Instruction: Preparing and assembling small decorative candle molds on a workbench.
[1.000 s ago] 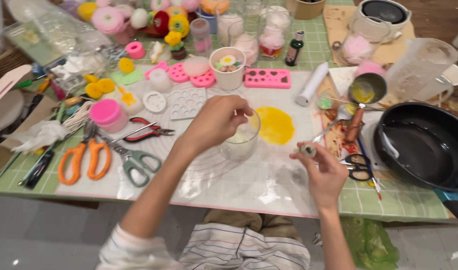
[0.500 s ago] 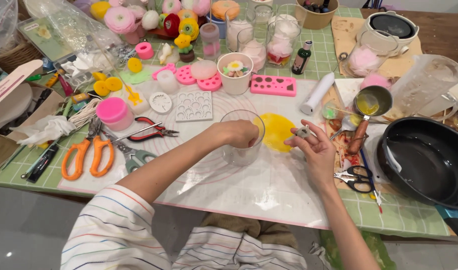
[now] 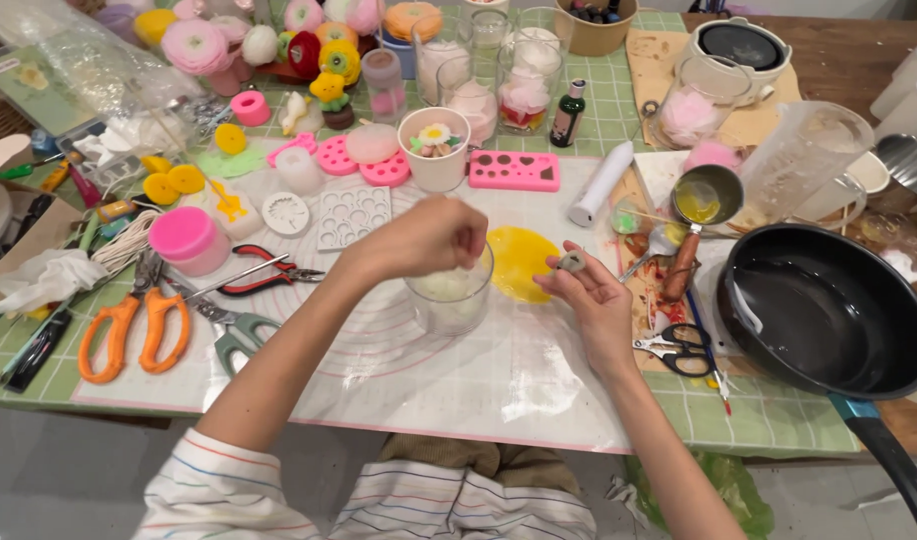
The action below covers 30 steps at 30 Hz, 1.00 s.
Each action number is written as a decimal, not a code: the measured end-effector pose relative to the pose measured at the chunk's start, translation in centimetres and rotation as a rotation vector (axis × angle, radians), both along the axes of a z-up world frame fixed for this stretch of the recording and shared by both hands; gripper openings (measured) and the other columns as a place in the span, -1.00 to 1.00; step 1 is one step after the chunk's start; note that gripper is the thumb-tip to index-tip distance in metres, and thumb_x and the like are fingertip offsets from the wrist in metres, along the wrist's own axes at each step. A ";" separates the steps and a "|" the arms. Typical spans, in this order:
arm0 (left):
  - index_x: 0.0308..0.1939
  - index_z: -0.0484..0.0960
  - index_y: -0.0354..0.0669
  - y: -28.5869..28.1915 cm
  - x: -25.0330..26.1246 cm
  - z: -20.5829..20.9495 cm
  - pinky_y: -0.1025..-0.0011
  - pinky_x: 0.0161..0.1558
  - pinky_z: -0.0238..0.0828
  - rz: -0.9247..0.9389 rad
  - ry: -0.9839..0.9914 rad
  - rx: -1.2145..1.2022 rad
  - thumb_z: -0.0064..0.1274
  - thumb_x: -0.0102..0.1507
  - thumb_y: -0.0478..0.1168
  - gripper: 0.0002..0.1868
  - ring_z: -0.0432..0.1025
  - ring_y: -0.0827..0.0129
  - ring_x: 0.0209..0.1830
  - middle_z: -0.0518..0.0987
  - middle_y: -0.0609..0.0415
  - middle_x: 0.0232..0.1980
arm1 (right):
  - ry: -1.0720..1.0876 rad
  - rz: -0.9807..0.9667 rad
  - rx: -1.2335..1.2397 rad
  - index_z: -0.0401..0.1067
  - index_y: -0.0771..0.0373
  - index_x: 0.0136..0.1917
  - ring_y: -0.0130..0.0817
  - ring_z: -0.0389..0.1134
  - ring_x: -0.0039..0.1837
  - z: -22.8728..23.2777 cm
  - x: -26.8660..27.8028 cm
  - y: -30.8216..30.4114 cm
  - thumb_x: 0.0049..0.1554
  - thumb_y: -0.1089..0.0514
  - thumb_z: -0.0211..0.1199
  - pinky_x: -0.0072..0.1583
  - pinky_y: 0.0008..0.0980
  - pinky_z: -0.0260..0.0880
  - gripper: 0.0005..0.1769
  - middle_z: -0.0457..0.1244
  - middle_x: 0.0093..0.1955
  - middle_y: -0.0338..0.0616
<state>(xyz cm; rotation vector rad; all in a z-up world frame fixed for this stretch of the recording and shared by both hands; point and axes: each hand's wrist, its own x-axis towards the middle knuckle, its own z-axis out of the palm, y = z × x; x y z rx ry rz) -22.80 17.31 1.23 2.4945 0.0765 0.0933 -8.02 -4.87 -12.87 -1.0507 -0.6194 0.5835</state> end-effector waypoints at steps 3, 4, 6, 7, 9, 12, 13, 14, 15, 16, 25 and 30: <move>-0.26 0.62 -0.36 -0.3 1.3 0.5 0.49 -0.28 0.57 -0.073 -0.088 -0.604 0.17 0.18 -0.52 -0.91 0.59 0.45 -0.35 0.70 -0.01 -0.29 | 0.168 0.038 0.079 0.16 0.46 0.51 -0.16 0.44 0.22 0.4 0.4 0.0 0.23 0.33 0.18 0.31 -0.24 0.45 -0.40 0.33 0.26 0.05; -0.26 0.62 -0.36 -1.2 1.8 1.0 0.49 -0.28 0.57 -0.084 -0.083 -0.608 0.17 0.18 -0.52 -0.91 0.59 0.45 -0.35 0.70 -0.01 -0.29 | 0.169 0.026 0.077 0.16 0.46 0.51 -0.16 0.44 0.22 0.3 0.4 -0.2 0.23 0.33 0.18 0.31 -0.24 0.45 -0.40 0.33 0.26 0.05; -0.13 0.68 -0.38 -3.0 2.9 2.0 0.49 -0.15 0.66 -0.179 -0.089 -0.840 0.18 0.22 -0.49 -0.85 0.64 0.42 -0.26 0.72 0.00 -0.21 | 0.249 0.082 0.138 0.14 0.46 0.52 -0.15 0.42 0.29 0.1 0.6 -0.4 0.24 0.34 0.17 0.38 -0.22 0.42 -0.39 0.31 0.30 0.11; -0.13 0.68 -0.38 -3.8 3.6 1.9 0.49 -0.15 0.66 -0.192 -0.084 -0.842 0.18 0.22 -0.49 -0.85 0.64 0.42 -0.26 0.72 0.00 -0.21 | 0.248 0.069 0.139 0.14 0.46 0.52 -0.15 0.42 0.29 0.3 0.6 -0.5 0.24 0.34 0.17 0.38 -0.22 0.42 -0.39 0.31 0.30 0.11; -0.08 0.67 -0.38 -5.5 4.8 1.6 0.46 -0.15 0.64 -0.224 -0.100 -0.905 0.18 0.23 -0.45 -0.82 0.63 0.42 -0.25 0.71 -0.02 -0.21 | 0.236 0.117 0.163 0.19 0.44 0.46 -0.13 0.42 0.29 0.7 0.4 -0.7 0.22 0.35 0.17 0.38 -0.20 0.41 -0.45 0.32 0.30 0.10; -0.08 0.63 -0.37 -7.4 6.7 1.0 0.48 -0.16 0.61 -0.292 -0.117 -0.943 0.15 0.28 -0.41 -0.85 0.62 0.44 -0.22 0.71 0.00 -0.18 | 0.229 0.116 0.158 0.26 0.42 0.38 -0.16 0.45 0.19 0.1 0.6 -0.9 0.24 0.33 0.17 0.29 -0.16 0.46 -0.56 0.32 0.22 -0.08; -0.08 0.63 -0.37 -8.3 7.4 1.2 0.48 -0.16 0.61 -0.300 -0.112 -0.946 0.15 0.28 -0.41 -0.85 0.62 0.44 -0.22 0.71 0.00 -0.18 | 0.229 0.107 0.157 0.26 0.42 0.38 -0.16 0.45 0.19 -1.0 1.2 -0.8 0.24 0.33 0.17 0.29 -0.16 0.46 -0.56 0.32 0.22 -0.08; -0.13 0.59 -0.36 -9.3 8.1 1.3 0.48 -0.19 0.63 -0.275 -0.091 -0.924 0.13 0.28 -0.39 -0.88 0.63 0.46 -0.23 0.71 0.02 -0.23 | 0.213 0.105 0.157 0.29 0.42 0.34 -0.21 0.45 0.12 -2.0 1.8 -0.7 0.26 0.32 0.17 0.23 -0.18 0.48 -0.61 0.32 0.17 -0.12; -0.18 0.56 -0.34 -10.3 8.8 1.4 0.48 -0.22 0.65 -0.250 -0.070 -0.902 0.11 0.27 -0.37 -0.90 0.65 0.47 -0.24 0.72 0.03 -0.29 | 0.197 0.104 0.157 0.32 0.43 0.31 -0.25 0.45 0.06 -3.1 2.3 -0.7 0.28 0.31 0.18 0.17 -0.20 0.50 -0.66 0.32 0.12 -0.16; -0.18 0.56 -0.34 -11.3 10.3 0.8 0.48 -0.22 0.65 -0.259 -0.064 -0.908 0.11 0.27 -0.37 -0.90 0.65 0.47 -0.24 0.72 0.03 -0.29 | 0.198 0.093 0.153 0.32 0.43 0.31 -0.25 0.45 0.06 -4.7 3.0 -0.8 0.28 0.31 0.18 0.17 -0.20 0.50 -0.66 0.32 0.12 -0.16; -0.43 0.67 -0.13 -21.6 22.0 -2.9 0.21 -0.27 0.51 -0.176 -0.370 -0.153 0.23 0.02 -0.23 -0.90 0.61 0.24 -0.35 0.71 0.02 -0.40 | 0.314 0.179 0.026 0.40 0.34 0.32 -0.46 0.40 -0.01 -1.5 1.8 -0.8 0.29 0.14 0.16 0.07 -0.39 0.46 -0.62 0.39 0.16 -0.11; -0.51 0.71 -0.14 -25.3 26.7 -6.3 0.14 0.07 0.33 -0.104 -0.532 0.355 0.29 -0.12 -0.25 -0.86 0.54 0.10 -0.06 0.69 -0.04 -0.30 | 0.245 0.165 -0.118 0.40 0.27 0.32 -0.41 0.47 -0.07 -1.5 1.7 -0.3 0.24 0.14 0.18 -0.02 -0.43 0.47 -0.61 0.39 0.16 -0.14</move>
